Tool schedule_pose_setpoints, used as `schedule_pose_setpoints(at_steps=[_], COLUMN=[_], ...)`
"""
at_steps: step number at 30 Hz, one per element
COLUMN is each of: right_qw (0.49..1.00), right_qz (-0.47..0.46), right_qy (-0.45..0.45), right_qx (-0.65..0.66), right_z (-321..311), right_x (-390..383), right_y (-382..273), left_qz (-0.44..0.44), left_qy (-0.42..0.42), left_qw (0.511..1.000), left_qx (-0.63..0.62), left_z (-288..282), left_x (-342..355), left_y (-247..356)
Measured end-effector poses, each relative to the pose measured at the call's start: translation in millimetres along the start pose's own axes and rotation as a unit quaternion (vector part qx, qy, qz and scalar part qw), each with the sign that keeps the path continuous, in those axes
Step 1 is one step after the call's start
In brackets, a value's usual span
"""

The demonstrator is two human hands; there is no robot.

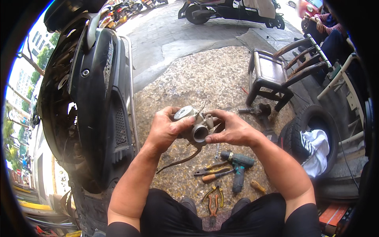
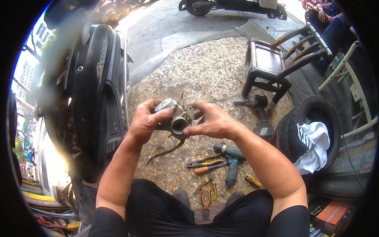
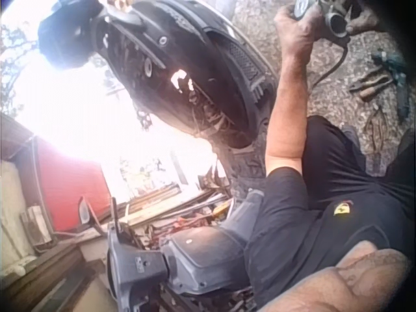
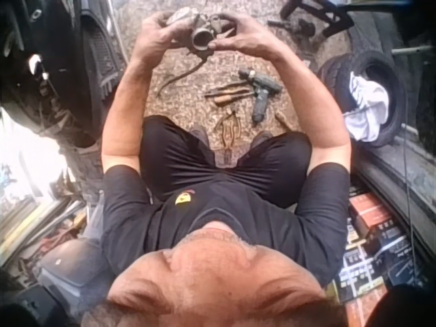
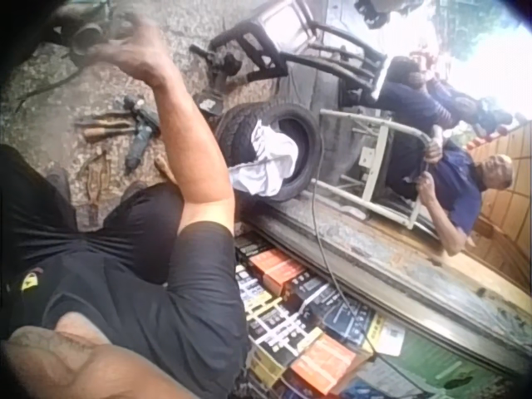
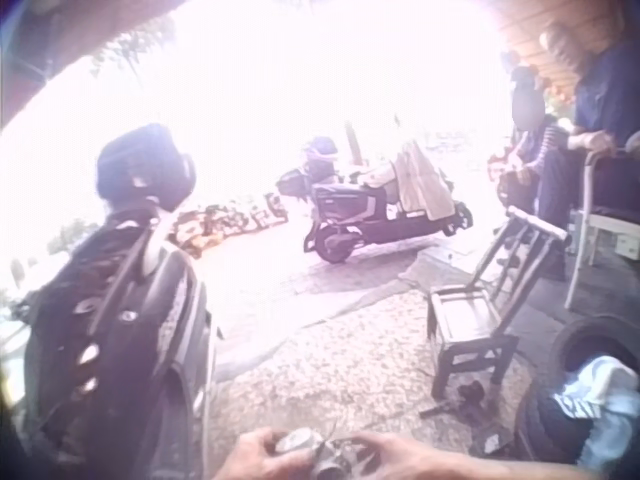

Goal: The person disassembles a scooter part, cleans it with a cloth, applies lubricant, and reassembles it using a cordless drill. They then install the part onto the scooter and secure it with screws.

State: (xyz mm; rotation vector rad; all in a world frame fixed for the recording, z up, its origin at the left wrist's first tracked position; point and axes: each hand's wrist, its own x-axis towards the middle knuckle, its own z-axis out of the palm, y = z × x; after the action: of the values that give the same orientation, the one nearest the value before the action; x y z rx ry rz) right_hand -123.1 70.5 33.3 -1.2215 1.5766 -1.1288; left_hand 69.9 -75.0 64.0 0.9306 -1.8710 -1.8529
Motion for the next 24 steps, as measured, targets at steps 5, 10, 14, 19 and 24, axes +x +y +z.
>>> schedule_pose_setpoints(at_steps=[5, 10, 14, 19, 24], right_qw=[0.997, 0.94, 0.869, 0.828, 0.847], right_qz=[-0.025, 0.074, 0.055, 0.021, 0.016], right_qy=[0.075, -0.03, -0.071, -0.09, -0.069], right_qx=[0.003, 0.332, 0.486, 0.554, 0.526], right_z=[6, 32, 38, 36, 32], right_x=[-7, -9, -9, -9, -9], right_y=[-15, -20, -17, -17, -24], left_qz=[0.107, 0.212, 0.268, 0.352, 0.347], left_qy=[0.096, 0.19, 0.218, 0.236, 0.221], left_qw=[0.99, 0.947, 0.916, 0.869, 0.894], left_qx=[0.004, 0.148, 0.206, 0.258, 0.179], left_z=[3, 16, 28, 32, 34], left_x=[7, 2, -6, -7, -6], left_y=[-4, -2, -1, 0, -4])
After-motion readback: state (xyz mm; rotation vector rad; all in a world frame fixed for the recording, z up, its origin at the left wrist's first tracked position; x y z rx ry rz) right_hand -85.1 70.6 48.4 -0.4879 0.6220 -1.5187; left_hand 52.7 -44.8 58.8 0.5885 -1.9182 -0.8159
